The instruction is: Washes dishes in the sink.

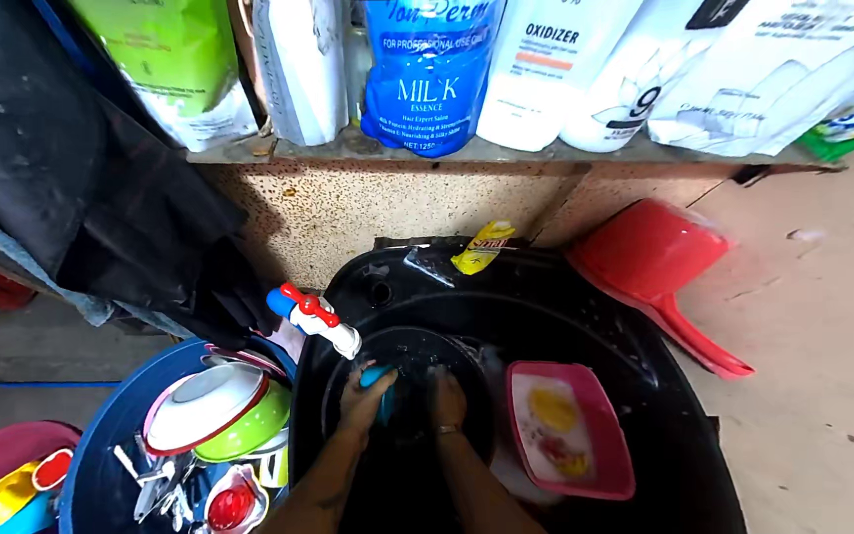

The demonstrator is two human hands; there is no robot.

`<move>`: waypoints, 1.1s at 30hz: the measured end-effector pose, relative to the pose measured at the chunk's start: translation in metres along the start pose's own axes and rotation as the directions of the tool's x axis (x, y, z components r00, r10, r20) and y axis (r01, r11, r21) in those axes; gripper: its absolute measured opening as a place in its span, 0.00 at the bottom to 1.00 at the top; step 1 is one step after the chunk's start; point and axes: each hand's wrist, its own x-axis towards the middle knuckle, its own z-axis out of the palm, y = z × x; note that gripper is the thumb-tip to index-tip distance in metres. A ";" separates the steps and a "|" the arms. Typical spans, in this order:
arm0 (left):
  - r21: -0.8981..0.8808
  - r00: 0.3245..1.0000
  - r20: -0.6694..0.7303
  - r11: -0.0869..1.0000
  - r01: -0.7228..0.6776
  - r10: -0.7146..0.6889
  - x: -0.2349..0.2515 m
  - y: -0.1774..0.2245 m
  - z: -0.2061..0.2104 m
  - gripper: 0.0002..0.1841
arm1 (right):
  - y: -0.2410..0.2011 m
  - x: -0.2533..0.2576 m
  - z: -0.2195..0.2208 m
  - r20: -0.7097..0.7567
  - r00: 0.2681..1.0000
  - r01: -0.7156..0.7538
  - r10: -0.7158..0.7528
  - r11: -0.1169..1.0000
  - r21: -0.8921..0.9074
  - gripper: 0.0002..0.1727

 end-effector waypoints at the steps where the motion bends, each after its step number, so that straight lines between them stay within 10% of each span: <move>1: -0.025 1.000 -0.005 1.000 -0.003 0.003 0.000 -0.003 0.002 0.37 | -0.003 -0.005 0.010 0.070 0.995 -0.087 0.074 0.973 0.214 0.24; 4: -0.152 0.996 0.078 0.987 0.048 -0.037 0.009 -0.008 0.005 0.31 | -0.022 -0.037 0.033 0.351 0.934 -0.252 0.073 0.831 0.497 0.27; 8: -0.265 0.924 0.361 0.936 0.233 -0.128 0.013 0.016 -0.006 0.23 | -0.031 -0.088 0.021 0.605 0.749 0.395 -0.271 0.915 -0.078 0.33; 12: -0.193 0.861 0.467 0.927 0.321 -0.201 0.004 0.039 -0.014 0.24 | -0.018 -0.051 -0.024 0.873 0.370 0.920 -0.317 0.256 -0.296 0.33; 15: -0.136 0.861 0.467 0.946 0.295 -0.202 -0.002 0.050 -0.003 0.23 | -0.034 -0.018 -0.042 0.882 0.335 0.938 -0.330 0.031 -0.345 0.32; 18: -0.169 0.955 0.283 0.975 0.146 -0.094 -0.004 0.065 0.013 0.20 | -0.023 -0.029 -0.030 0.706 0.462 0.881 -0.537 0.191 -0.432 0.29; 21: -0.224 0.996 0.087 0.974 0.014 0.006 -0.010 0.071 0.026 0.21 | -0.020 -0.060 -0.014 0.450 0.656 0.730 -0.606 0.662 -0.172 0.22; 25: -0.138 0.991 0.123 0.990 -0.036 0.053 -0.017 0.063 0.024 0.25 | -0.044 -0.068 -0.026 0.372 0.868 0.188 -0.328 0.912 0.365 0.21; 28: -0.009 0.959 0.242 0.988 -0.153 0.150 -0.037 0.059 0.013 0.27 | -0.058 -0.066 -0.049 0.429 0.903 -0.175 -0.037 0.878 0.445 0.29; 33: 0.182 0.876 0.365 0.898 -0.400 0.316 -0.087 0.074 -0.014 0.36 | -0.062 -0.076 -0.068 0.642 0.765 -0.264 0.055 0.935 0.235 0.35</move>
